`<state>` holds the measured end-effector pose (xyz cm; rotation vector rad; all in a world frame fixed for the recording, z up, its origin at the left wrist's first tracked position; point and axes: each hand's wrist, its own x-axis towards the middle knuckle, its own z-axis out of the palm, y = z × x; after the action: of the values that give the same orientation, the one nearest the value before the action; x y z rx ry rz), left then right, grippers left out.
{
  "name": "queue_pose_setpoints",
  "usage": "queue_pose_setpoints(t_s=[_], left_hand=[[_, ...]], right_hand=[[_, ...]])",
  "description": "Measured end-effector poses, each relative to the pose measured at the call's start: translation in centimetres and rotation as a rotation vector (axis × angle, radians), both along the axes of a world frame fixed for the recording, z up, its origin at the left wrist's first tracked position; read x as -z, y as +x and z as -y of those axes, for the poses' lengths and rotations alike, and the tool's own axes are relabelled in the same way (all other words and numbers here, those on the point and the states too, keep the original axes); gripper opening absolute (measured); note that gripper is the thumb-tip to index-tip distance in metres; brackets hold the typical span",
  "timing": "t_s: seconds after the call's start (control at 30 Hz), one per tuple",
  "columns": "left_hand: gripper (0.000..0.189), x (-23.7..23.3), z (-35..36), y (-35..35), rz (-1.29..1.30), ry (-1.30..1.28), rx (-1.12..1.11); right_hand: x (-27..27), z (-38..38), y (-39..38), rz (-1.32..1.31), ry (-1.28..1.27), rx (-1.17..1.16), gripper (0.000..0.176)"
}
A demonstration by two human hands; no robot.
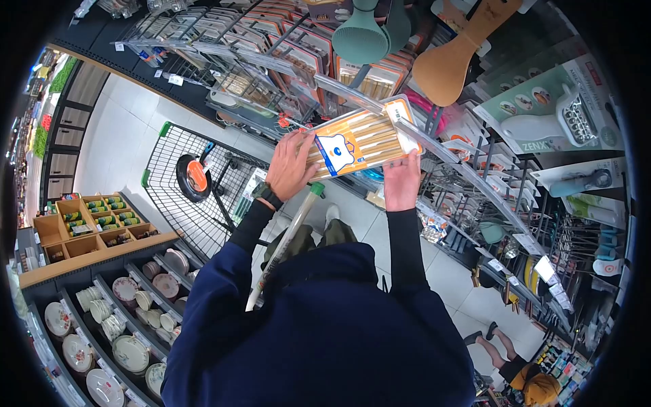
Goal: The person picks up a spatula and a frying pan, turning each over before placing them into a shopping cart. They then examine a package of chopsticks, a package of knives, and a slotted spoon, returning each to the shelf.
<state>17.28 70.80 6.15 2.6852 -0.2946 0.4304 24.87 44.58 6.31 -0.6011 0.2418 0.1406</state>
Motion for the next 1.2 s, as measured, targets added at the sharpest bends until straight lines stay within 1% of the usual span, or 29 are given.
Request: queue_pose_setpoints(t_s=[0.13,0.2,0.27,0.3,0.43,0.53,0.6,0.67,0.73,0.87,0.93,0.97,1.03,1.1,1.13,1.17,1.2], left_hand=[[0.073,-0.4,-0.2,0.0,-0.011,0.022,0.008],[0.073,-0.8,-0.3,0.1,-0.014,0.041,0.015],[0.072,-1.4,-0.5,0.4,0.012,0.145,-0.003],[0.072,-1.5,-0.6,0.5,0.018,0.149,0.004],[0.073,-1.3,-0.9,1.4,0.003,0.111,0.046],[0.075,-1.5,-0.5,2.7,-0.041,0.083,0.092],[0.077,-1.5,0.1,3.6,-0.071,0.065,0.119],[0.076,-1.2,1.0,4.4,-0.095,0.019,0.159],[0.078,0.2,2.1,5.0,-0.089,-0.001,0.178],[0.084,2.9,4.4,5.5,-0.113,-0.073,0.209],[0.084,3.2,5.2,5.2,-0.208,-0.148,0.221],[0.077,3.4,5.5,5.0,-0.232,-0.141,0.213],[0.076,4.1,5.8,4.8,-0.258,-0.147,0.235],[0.075,4.1,6.0,4.5,-0.283,-0.153,0.254],[0.069,3.7,6.1,4.5,-0.291,-0.267,0.254],[0.064,3.2,6.1,4.4,-0.298,-0.380,0.254],[0.064,3.0,6.2,4.3,-0.298,-0.377,0.259]], right_hand=[[0.5,0.1,-0.3,0.008,0.022,-0.004,0.029],[0.4,-0.1,-0.7,-0.009,0.039,0.016,0.034],[0.0,-0.4,-1.2,-0.019,0.046,0.032,0.035],[-0.4,-0.7,-1.4,-0.034,0.050,0.041,0.035],[-2.3,-1.1,-2.2,-0.047,0.082,0.070,0.035],[-3.7,-1.0,-2.7,0.021,0.045,0.133,0.036],[-4.4,-0.7,-3.0,0.045,-0.031,0.200,0.036],[-4.3,-0.1,-3.1,0.045,-0.053,0.223,0.036],[-4.4,0.4,-2.9,0.052,-0.075,0.246,0.037],[-4.0,1.9,-2.9,0.057,-0.115,0.217,0.037],[-2.7,2.7,-2.7,0.045,-0.107,0.201,0.038],[-1.9,3.0,-2.8,0.049,-0.155,0.191,0.034],[-1.3,3.2,-3.1,0.048,-0.204,0.188,0.031],[-0.7,2.6,-3.0,0.081,-0.356,0.139,0.023],[-0.7,2.3,-2.8,0.080,-0.356,0.143,0.023],[-0.6,1.9,-2.5,0.085,-0.445,0.090,0.021],[-0.8,1.4,-2.2,0.091,-0.533,0.037,0.019]])
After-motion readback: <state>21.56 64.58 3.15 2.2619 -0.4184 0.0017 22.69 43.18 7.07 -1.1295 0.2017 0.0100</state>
